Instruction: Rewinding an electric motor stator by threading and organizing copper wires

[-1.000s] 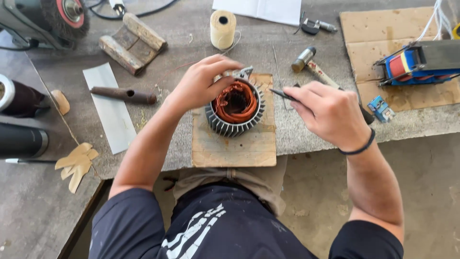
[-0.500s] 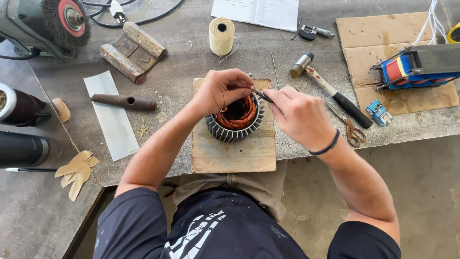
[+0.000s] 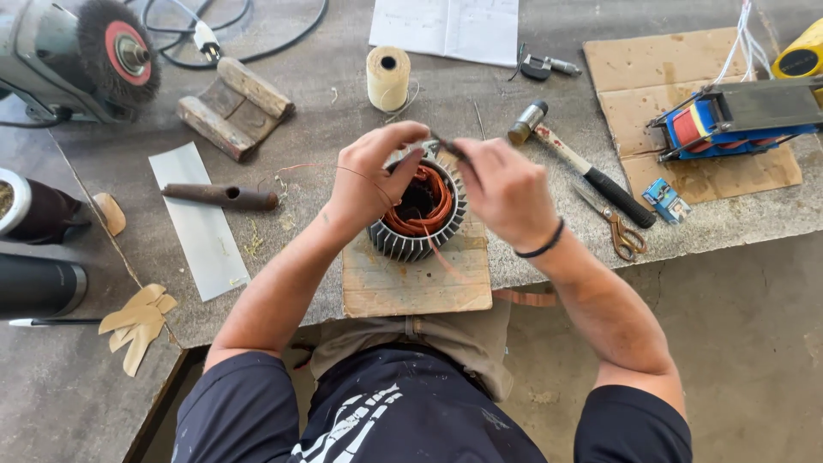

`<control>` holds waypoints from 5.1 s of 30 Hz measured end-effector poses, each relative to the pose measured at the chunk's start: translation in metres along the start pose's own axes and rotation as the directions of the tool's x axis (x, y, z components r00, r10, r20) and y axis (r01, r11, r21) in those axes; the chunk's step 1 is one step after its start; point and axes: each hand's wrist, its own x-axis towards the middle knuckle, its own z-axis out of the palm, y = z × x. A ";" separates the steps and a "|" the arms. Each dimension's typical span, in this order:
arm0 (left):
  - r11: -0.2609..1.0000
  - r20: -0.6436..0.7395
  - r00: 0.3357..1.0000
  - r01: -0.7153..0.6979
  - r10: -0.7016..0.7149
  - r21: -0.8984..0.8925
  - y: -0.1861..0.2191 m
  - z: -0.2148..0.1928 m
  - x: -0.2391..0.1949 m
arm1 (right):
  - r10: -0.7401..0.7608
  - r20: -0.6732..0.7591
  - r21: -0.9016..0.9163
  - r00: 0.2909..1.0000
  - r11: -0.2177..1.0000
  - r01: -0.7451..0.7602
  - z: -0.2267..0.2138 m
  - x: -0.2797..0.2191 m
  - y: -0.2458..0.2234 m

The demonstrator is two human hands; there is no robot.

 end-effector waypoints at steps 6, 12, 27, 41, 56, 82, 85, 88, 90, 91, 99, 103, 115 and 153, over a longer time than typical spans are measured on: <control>0.776 0.539 0.834 0.413 -0.112 -0.477 0.003 0.010 0.017 | -0.113 -0.301 -0.032 0.947 0.994 0.108 -0.113 0.064 0.027; 0.664 0.730 0.615 0.416 0.298 -0.621 0.006 -0.001 0.034 | 0.132 -0.143 -0.396 0.981 0.900 -0.180 -0.188 -0.001 0.192; 0.563 0.291 0.947 0.314 -0.133 -0.764 0.023 -0.062 0.086 | 0.104 0.124 0.306 0.987 0.942 -0.138 -0.069 -0.060 0.046; 0.919 0.625 0.741 0.026 0.247 -0.394 -0.037 0.026 0.050 | 0.431 0.349 0.485 0.832 0.677 -0.554 0.031 -0.110 0.072; 0.815 0.867 0.489 0.460 0.100 -0.353 -0.069 0.056 0.067 | 0.486 0.113 0.618 0.867 0.649 -0.444 0.064 -0.074 0.026; 0.926 0.698 0.648 -0.029 0.305 -0.377 -0.052 0.066 0.039 | 0.267 0.678 0.499 0.685 0.517 -0.695 0.005 -0.039 0.053; 0.937 0.700 0.648 -0.060 0.299 -0.344 -0.048 0.061 0.041 | 0.470 0.492 0.602 0.733 0.425 -0.676 0.028 -0.066 0.036; 0.941 0.698 0.651 -0.078 0.298 -0.329 -0.050 0.062 0.038 | 0.502 0.421 0.610 0.755 0.460 -0.645 0.032 -0.065 0.029; 0.933 0.689 0.652 -0.083 0.316 -0.349 -0.050 0.063 0.037 | 0.462 0.441 0.551 0.769 0.537 -0.639 0.023 -0.064 0.030; 0.924 0.678 0.656 -0.085 0.333 -0.372 -0.049 0.063 0.036 | 0.422 0.468 0.486 0.777 0.612 -0.624 0.019 -0.063 0.030; 0.921 0.699 0.607 -0.178 0.379 -0.345 -0.052 0.066 0.036 | 0.134 0.751 0.360 0.647 0.738 -0.570 0.010 -0.032 0.071; 0.921 0.700 0.620 -0.101 0.353 -0.375 -0.052 0.063 0.038 | 0.168 0.719 0.445 0.674 0.635 -0.632 -0.005 -0.026 0.060; 0.944 0.738 0.607 -0.063 0.294 -0.324 -0.046 0.058 0.043 | 0.487 0.495 0.716 0.720 0.241 -0.655 0.054 -0.087 0.049; 0.930 0.628 0.744 0.024 0.229 -0.367 -0.051 0.065 0.034 | 0.706 -0.074 0.834 0.705 0.431 -0.344 0.099 -0.089 0.010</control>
